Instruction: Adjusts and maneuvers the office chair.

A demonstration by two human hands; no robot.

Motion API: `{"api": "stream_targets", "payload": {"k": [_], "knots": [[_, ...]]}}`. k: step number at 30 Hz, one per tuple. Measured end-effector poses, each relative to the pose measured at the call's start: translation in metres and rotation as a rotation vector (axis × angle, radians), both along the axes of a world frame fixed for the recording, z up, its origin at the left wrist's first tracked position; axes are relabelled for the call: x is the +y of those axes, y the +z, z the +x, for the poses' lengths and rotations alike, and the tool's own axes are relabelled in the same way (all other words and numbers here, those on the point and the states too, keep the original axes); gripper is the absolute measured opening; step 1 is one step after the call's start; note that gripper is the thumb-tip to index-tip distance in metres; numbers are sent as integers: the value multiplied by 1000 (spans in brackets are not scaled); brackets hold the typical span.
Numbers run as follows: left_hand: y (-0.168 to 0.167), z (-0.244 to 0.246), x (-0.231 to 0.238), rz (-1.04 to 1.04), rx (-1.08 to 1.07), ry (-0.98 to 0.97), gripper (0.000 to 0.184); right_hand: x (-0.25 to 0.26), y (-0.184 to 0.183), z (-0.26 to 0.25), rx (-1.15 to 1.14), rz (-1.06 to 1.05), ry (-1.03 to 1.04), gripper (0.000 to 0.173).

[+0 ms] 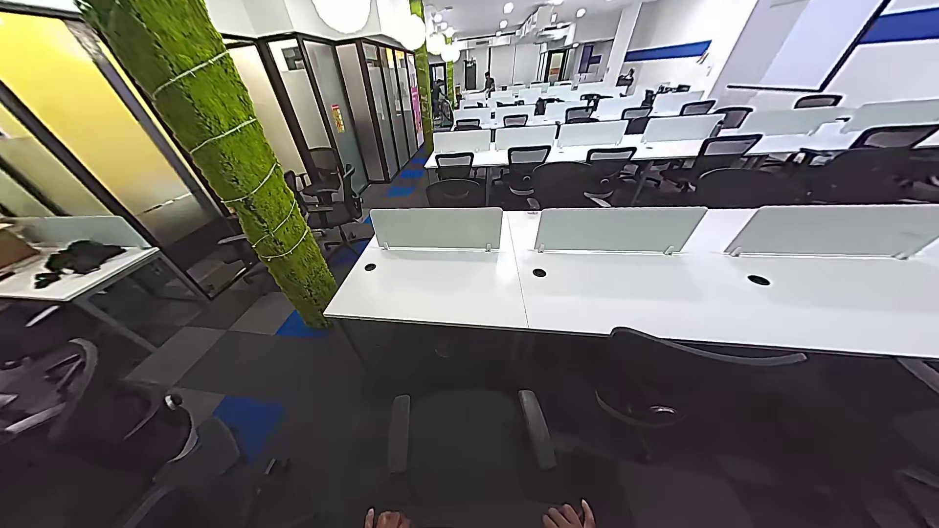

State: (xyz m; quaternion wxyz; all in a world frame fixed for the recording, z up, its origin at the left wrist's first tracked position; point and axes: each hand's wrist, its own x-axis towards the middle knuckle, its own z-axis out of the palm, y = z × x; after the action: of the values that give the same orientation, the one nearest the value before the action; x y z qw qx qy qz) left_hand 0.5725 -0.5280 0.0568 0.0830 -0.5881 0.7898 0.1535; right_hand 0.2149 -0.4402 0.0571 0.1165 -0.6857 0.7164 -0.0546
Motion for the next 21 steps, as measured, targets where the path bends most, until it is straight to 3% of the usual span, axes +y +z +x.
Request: {"api": "stream_targets", "payload": {"k": [4, 8, 13, 21], "knots": [[-1, 7, -34, 13, 22, 14, 36, -26, -7, 9, -4, -89, -9, 15], [-11, 10, -83, 9, -76, 12, 47, -70, -18, 17, 62, -96, -43, 22], [-10, 12, -163, 28, -117, -7, 54, -145, -15, 26, 87, 13, -81, 27], [-8, 18, -290, 32, -142, -26, 49, -267, -4, 46, 98, 167, -170, 36]]}}
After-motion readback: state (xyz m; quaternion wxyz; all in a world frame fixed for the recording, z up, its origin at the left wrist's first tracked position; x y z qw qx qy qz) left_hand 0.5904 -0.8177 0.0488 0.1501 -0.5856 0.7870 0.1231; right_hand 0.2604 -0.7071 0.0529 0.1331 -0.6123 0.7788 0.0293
